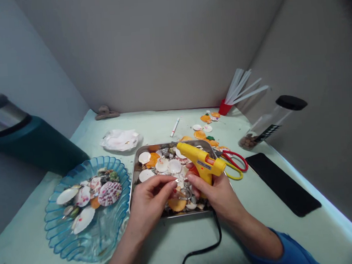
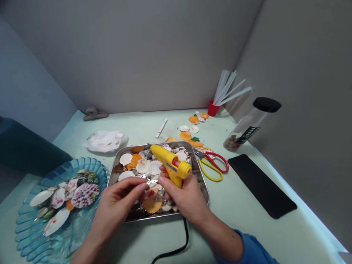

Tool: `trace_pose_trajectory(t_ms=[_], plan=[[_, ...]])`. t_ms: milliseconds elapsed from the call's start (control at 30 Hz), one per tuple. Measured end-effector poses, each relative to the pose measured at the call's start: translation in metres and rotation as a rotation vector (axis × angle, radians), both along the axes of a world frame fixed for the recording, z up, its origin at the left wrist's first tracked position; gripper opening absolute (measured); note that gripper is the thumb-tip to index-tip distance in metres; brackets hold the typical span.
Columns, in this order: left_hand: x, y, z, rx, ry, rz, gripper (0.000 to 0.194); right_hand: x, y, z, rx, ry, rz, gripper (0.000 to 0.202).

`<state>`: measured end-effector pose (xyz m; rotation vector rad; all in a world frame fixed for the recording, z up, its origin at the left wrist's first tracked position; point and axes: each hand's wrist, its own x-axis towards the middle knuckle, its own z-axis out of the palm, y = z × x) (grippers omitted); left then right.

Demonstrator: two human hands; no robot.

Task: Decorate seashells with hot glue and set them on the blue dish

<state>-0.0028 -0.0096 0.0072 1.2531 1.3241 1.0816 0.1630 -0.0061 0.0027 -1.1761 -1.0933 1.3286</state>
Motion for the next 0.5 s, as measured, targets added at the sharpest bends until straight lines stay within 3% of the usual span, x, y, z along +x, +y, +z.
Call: trace_pose_trajectory(t_ms=[133, 233, 333, 500], plan=[[-0.002, 0.0, 0.003, 0.001, 0.004, 0.076, 0.015, 0.003, -0.003, -0.002, 0.017, -0.064, 0.004, 0.029], [-0.005, 0.001, 0.003, 0.029, 0.008, 0.164, 0.016, 0.011, -0.005, -0.002, 0.15, -0.226, 0.008, 0.02], [-0.009, 0.002, 0.001, 0.055, -0.004, 0.234, 0.019, 0.02, -0.005, 0.0, 0.386, -0.444, 0.124, 0.011], [-0.013, 0.002, 0.0, 0.045, -0.031, 0.312, 0.023, 0.025, -0.003, 0.003, 0.49, -0.555, 0.268, 0.004]])
